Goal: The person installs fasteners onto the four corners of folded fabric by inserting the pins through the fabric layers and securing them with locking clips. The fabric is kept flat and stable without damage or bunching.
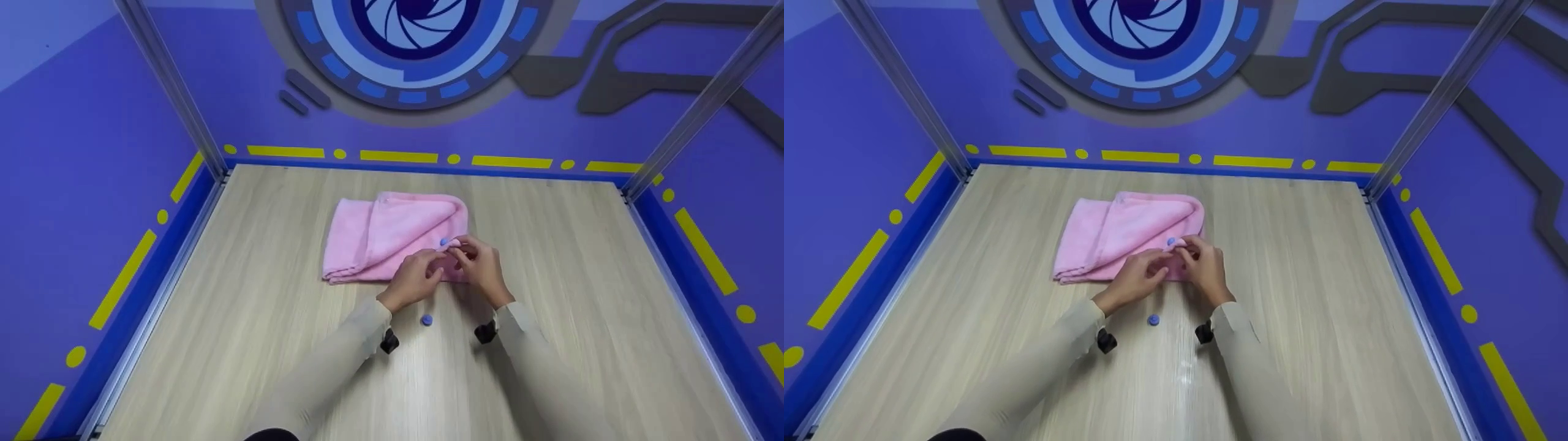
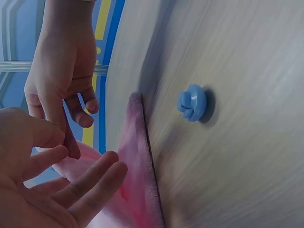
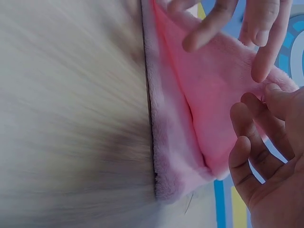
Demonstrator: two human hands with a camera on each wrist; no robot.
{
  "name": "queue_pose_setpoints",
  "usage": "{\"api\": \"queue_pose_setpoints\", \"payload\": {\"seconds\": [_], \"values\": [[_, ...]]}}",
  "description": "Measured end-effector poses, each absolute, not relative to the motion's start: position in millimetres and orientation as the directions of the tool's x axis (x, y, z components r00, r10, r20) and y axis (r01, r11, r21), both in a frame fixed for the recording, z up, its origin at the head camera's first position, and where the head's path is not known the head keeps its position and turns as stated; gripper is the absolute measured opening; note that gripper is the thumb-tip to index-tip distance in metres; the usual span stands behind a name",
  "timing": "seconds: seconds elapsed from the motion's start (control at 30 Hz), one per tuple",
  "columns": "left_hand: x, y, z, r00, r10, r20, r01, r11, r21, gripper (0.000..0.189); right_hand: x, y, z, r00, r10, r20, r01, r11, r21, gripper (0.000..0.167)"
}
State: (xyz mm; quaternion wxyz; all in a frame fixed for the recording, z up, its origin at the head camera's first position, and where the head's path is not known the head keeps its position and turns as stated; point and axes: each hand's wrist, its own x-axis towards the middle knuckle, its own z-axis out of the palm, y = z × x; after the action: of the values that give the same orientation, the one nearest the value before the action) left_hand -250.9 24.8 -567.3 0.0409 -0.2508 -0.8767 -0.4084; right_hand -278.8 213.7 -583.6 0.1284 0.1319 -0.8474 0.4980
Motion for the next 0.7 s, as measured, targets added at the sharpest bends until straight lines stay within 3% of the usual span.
{"api": "queue_pose_setpoints", "payload": {"seconds": [0.2,0.47,0.7], "values": [[-256,24,-564,-0.879,0.369,0.303,0.471,0.565,0.678,0.031,-278,216,-586,-0.933,-0.083,0.350,-0.347,0.466,-0.814,0.012],[-273,15,-545,-0.856,0.359,0.372,0.517,0.614,0.597,0.030,-275,223,-587,-0.957,-0.087,0.276,-0.284,0.453,-0.845,0.045],[-296,1,-531,-0.842,0.324,0.430,0.531,0.636,0.560,0.025,-271,229,-590,-0.980,-0.068,0.187,-0.197,0.475,-0.858,0.042]]}}
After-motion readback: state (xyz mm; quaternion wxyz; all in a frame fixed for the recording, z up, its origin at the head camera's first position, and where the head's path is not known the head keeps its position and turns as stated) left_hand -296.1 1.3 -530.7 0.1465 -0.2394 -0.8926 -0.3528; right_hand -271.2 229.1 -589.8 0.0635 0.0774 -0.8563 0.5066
